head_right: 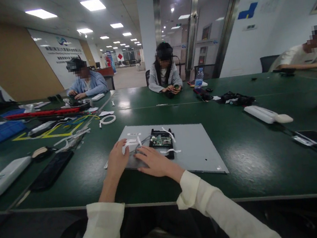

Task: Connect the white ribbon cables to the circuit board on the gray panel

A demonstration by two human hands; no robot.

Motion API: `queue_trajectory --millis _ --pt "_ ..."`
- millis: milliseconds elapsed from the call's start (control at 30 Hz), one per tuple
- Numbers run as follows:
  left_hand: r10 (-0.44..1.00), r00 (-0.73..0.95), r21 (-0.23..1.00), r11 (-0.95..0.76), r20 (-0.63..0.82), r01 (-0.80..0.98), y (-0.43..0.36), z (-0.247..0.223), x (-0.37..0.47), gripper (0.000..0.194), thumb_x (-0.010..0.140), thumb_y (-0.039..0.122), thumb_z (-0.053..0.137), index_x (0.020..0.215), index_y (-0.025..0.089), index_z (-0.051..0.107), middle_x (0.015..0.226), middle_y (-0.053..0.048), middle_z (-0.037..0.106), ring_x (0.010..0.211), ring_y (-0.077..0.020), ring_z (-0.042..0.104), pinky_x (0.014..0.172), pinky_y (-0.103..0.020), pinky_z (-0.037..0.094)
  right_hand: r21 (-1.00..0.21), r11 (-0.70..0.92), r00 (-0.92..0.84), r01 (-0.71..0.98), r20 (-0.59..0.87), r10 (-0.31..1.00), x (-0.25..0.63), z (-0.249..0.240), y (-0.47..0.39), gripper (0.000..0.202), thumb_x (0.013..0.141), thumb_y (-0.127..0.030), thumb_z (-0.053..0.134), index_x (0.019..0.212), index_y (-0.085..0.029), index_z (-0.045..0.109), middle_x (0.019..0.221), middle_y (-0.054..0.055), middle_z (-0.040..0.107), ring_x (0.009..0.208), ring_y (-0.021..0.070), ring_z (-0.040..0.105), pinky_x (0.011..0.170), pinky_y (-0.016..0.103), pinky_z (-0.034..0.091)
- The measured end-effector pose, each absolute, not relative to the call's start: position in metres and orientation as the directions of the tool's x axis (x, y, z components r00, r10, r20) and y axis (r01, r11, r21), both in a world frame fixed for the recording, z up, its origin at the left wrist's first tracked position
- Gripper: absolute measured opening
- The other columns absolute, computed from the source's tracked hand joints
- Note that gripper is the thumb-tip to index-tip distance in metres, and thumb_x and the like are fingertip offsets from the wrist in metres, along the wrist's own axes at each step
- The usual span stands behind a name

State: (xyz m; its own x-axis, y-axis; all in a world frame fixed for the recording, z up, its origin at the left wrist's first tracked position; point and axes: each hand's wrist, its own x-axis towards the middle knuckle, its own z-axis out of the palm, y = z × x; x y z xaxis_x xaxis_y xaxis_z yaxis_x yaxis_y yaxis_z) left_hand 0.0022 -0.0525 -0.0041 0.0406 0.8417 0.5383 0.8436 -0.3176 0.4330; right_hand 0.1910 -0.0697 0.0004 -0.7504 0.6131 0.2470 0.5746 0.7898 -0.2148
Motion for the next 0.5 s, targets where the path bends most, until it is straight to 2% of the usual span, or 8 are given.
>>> queue_trajectory --millis 167,500 --pt "0.847 0.037 0.422 -0.301 0.530 0.855 -0.055 -0.003 0.003 0.029 0.085 0.017 0.041 0.113 0.016 0.049 0.108 -0.010 0.057 0.096 -0.0202 0.057 0.086 -0.033 0.045 -0.200 0.731 -0.683 0.652 0.263 0.681 0.202 -0.011 -0.046 0.050 0.088 -0.040 0.045 0.132 -0.017 0.040 0.138 0.014 0.035 0.127 0.0241 0.032 0.105 0.043 0.028" --pt "0.873 0.037 0.429 -0.276 0.486 0.860 -0.055 -0.002 0.002 0.027 0.086 0.020 0.042 0.112 0.018 0.051 0.109 -0.009 0.057 0.093 -0.0191 0.059 0.083 -0.031 0.047 -0.179 0.577 -0.527 0.797 0.263 0.808 0.236 -0.017 -0.016 0.051 0.089 -0.042 0.042 0.133 -0.016 0.039 0.139 0.016 0.032 0.128 0.0262 0.032 0.103 0.044 0.030"
